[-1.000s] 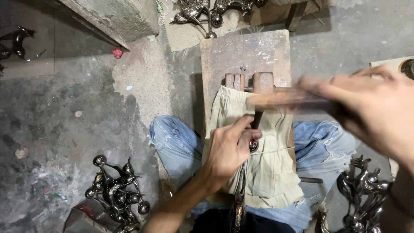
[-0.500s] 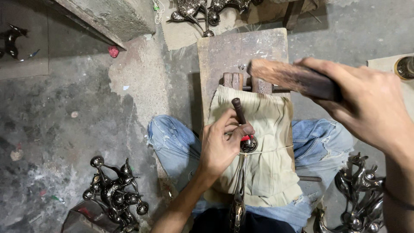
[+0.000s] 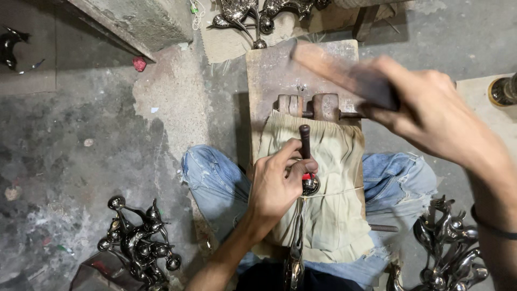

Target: The person holds a metal rod against a metal object clamped in a vise and repeatedly strikes it with a wooden mallet to shape the metal. The person adjusts the rod's position and continues hammering throughout the clip.

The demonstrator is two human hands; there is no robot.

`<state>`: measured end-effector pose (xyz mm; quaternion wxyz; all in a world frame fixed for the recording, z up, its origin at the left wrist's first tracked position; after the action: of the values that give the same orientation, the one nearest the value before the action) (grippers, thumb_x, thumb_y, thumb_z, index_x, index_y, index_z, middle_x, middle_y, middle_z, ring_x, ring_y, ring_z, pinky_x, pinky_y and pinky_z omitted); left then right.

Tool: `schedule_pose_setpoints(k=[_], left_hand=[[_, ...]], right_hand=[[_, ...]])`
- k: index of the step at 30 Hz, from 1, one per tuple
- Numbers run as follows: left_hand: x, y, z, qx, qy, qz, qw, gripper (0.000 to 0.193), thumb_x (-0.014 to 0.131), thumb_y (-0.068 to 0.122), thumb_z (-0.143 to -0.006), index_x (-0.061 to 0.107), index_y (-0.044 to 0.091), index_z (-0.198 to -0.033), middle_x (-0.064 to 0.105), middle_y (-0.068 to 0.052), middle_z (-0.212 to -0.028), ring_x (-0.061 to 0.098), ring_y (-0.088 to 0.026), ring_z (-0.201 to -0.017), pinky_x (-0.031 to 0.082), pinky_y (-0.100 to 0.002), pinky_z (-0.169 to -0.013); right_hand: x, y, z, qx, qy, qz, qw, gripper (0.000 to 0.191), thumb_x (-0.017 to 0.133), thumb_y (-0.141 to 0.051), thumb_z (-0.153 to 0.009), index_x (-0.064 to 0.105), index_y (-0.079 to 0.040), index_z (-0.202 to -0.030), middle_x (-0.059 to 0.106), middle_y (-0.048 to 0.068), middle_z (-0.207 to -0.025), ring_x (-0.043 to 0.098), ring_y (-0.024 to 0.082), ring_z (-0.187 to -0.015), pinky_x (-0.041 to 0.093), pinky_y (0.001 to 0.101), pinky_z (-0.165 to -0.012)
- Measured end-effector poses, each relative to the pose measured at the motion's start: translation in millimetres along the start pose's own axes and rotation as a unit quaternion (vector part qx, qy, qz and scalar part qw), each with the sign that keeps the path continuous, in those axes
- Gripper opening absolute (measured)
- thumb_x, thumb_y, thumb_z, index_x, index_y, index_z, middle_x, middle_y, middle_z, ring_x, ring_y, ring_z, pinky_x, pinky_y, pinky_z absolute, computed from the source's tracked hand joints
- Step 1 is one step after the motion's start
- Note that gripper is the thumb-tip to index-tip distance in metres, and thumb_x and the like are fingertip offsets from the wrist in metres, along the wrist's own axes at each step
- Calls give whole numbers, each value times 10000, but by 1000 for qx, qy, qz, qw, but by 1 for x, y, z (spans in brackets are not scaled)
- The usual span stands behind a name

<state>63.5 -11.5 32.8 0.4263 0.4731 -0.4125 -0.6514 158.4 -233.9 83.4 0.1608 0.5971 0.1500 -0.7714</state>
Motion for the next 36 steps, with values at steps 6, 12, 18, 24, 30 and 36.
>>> schedule_pose_setpoints(k=[6, 12, 18, 24, 30, 36], left_hand=[[3, 5, -15, 61, -55, -14, 997, 234, 626, 16, -917, 633, -13, -1149, 794, -131, -886, 811, -197, -831, 626, -308, -675], [6, 7, -26, 69, -149, -30, 986, 237, 650, 99, -948, 630, 1, -1163, 794, -132, -876, 803, -176, -830, 616, -314, -669], [11, 1, -40, 65, -238, 39, 968, 255, 620, 47, -961, 624, -5, -1210, 789, -136, -902, 794, -154, -821, 621, -308, -713], [18, -6, -53, 88, -300, 50, 949, 307, 602, -2, -942, 633, -3, -1247, 784, -121, -861, 757, -131, -752, 606, -293, -697], [19, -10, -56, 92, -327, 84, 937, 260, 636, 6, -965, 628, -12, -1224, 752, -94, -813, 710, -114, -722, 590, -293, -680], [20, -16, -60, 99, -323, 74, 938, 303, 615, -5, -958, 614, -12, -1261, 753, -103, -837, 718, -120, -741, 596, -285, -702]], right_hand=[[14, 11, 1, -12, -14, -86, 996, 632, 646, -241, -959, 424, -245, -1551, 711, 39, -780, 611, 170, -542, 484, 313, -533], [26, 14, 26, 60, 104, -266, 957, 614, 738, -151, -935, 530, -123, -1512, 650, 87, -751, 562, 191, -575, 444, 326, -524], [34, 24, 59, 117, 195, -300, 926, 615, 798, -143, -872, 579, -34, -1436, 633, 152, -767, 584, 203, -639, 471, 367, -568], [39, 15, 74, 92, 274, -238, 927, 536, 810, -101, -827, 585, 8, -1301, 681, 160, -810, 660, 192, -700, 497, 359, -589], [68, 18, 61, 199, 290, -493, 796, 565, 801, -141, -865, 486, 4, -1312, 617, 73, -805, 591, 163, -644, 464, 317, -514], [51, 7, 44, 36, 203, -340, 917, 625, 789, -154, -815, 575, -63, -1395, 733, 186, -984, 688, 230, -773, 542, 384, -651]])
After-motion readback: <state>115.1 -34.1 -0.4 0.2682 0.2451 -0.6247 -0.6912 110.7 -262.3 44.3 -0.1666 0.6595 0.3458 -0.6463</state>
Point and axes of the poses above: each hand's wrist, its own z-axis away from the middle knuckle, its own x-axis out of the palm, y = z × x, the point moved 5 cm from there along -z, towards the middle knuckle
